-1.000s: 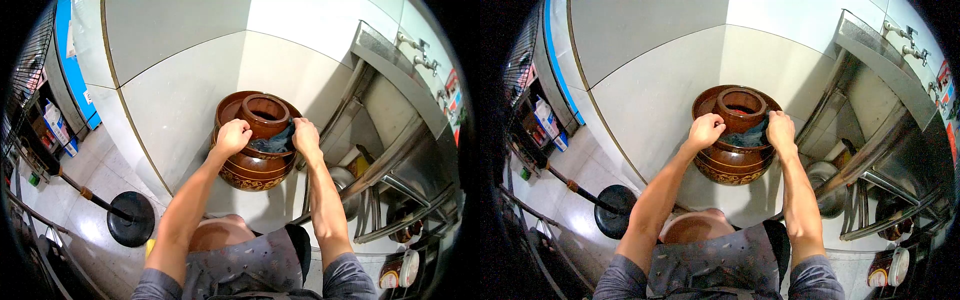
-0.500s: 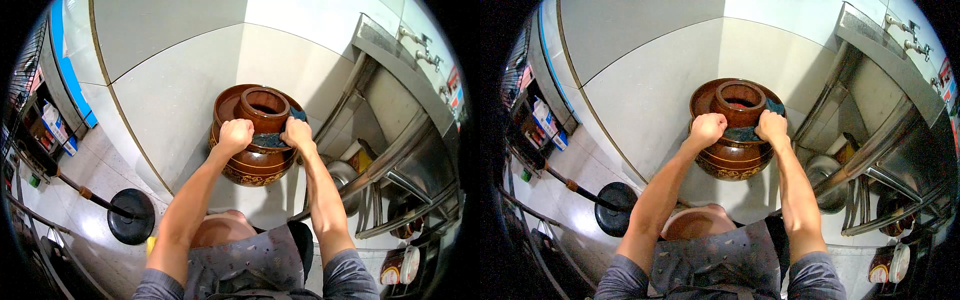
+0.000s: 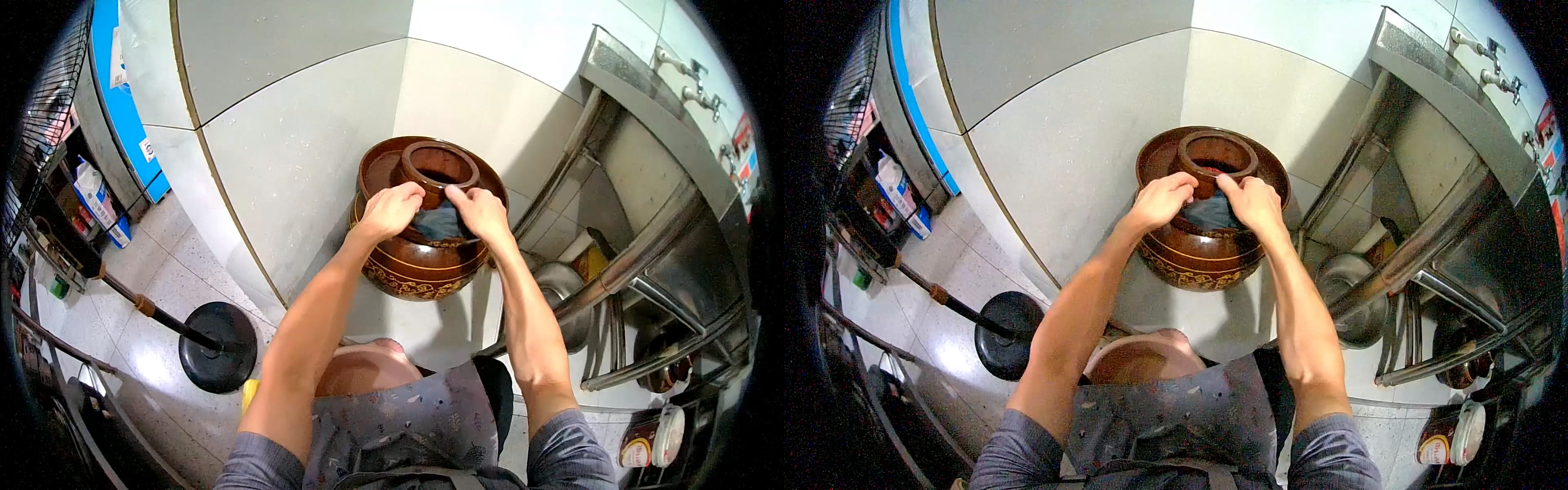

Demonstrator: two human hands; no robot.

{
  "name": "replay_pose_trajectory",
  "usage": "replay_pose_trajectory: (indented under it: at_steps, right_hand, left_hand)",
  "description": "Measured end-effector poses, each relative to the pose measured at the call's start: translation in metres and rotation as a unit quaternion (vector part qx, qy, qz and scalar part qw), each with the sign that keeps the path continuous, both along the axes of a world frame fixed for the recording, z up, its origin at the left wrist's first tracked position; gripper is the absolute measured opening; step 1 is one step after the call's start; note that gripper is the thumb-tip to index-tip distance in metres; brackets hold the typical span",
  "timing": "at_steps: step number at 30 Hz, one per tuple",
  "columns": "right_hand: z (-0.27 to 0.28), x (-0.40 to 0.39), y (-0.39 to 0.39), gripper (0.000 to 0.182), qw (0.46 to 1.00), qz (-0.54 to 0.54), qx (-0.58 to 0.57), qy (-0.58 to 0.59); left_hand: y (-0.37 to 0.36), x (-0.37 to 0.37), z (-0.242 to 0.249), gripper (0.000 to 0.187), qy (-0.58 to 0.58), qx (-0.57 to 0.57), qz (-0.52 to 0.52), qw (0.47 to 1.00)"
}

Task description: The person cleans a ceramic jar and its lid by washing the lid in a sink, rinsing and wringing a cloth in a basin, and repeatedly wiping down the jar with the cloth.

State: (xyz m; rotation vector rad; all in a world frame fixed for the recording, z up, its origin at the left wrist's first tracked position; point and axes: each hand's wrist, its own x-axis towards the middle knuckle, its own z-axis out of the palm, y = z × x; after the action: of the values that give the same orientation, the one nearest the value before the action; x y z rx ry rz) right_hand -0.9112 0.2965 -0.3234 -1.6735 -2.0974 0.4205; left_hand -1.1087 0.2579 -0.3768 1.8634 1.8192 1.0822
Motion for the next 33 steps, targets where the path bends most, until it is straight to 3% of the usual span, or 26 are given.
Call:
replay_pose_trajectory:
  at_steps: [1,4,7,9,12,14,15,16,22,23,29,30,32,33]
  right_hand:
    - [0.0,0.004,-0.001,0.063,0.998,0.03,-0.006,0.058]
    - [0.001,0.011,-0.012,0.062,0.994,0.089,0.017,0.067]
    - [-0.019,0.01,-0.015,0.062,0.972,0.183,0.117,-0.09]
    - [-0.016,0.011,-0.015,0.062,0.971,0.189,0.095,-0.11]
    - [-0.013,0.019,-0.008,0.059,0.973,0.205,0.082,-0.071]
    - [-0.019,0.03,-0.001,0.055,0.979,0.143,0.119,-0.083]
    - [-0.023,0.033,-0.006,0.058,0.966,0.106,0.189,-0.144]
    - [-0.027,0.031,-0.006,0.058,0.967,0.107,0.182,-0.144]
    - [-0.015,0.008,-0.001,0.084,0.972,0.108,0.044,-0.205]
    - [-0.021,0.008,0.001,0.088,0.971,0.117,0.079,-0.191]
    - [-0.006,0.003,-0.015,0.086,0.976,0.087,0.041,-0.198]
    - [-0.01,0.013,-0.007,0.08,0.991,0.084,0.023,-0.106]
    - [-0.008,0.025,-0.004,0.073,0.997,0.04,0.067,-0.016]
    - [-0.02,0.032,0.005,0.068,0.985,0.026,0.143,-0.096]
  left_hand:
    - [0.0,-0.003,0.001,0.036,-0.048,-0.01,-0.022,0.999]
    - [-0.001,-0.008,0.006,0.039,-0.124,-0.015,-0.053,0.991]
    - [-0.004,-0.007,0.009,0.047,-0.114,-0.035,-0.071,0.99]
    - [-0.008,-0.005,0.01,0.061,0.043,-0.041,-0.124,0.99]
    - [-0.011,-0.006,0.013,0.074,0.079,-0.043,-0.14,0.986]
    - [-0.006,-0.006,0.01,0.074,0.061,-0.038,-0.138,0.988]
    - [-0.007,-0.002,0.012,0.075,0.101,-0.036,-0.116,0.987]
    - [-0.008,0.001,0.015,0.077,0.142,-0.036,-0.095,0.985]
    - [0.001,0.012,0.023,0.053,0.129,-0.077,-0.096,0.984]
    - [0.002,0.011,0.024,0.053,0.131,-0.075,-0.103,0.983]
    - [0.01,-0.001,0.026,0.051,0.097,-0.109,-0.136,0.98]
    - [0.011,-0.002,0.028,0.052,0.082,-0.122,-0.14,0.979]
    - [0.005,0.008,0.03,0.054,0.102,-0.126,-0.085,0.983]
    - [0.008,0.011,0.016,0.053,0.125,-0.05,-0.055,0.989]
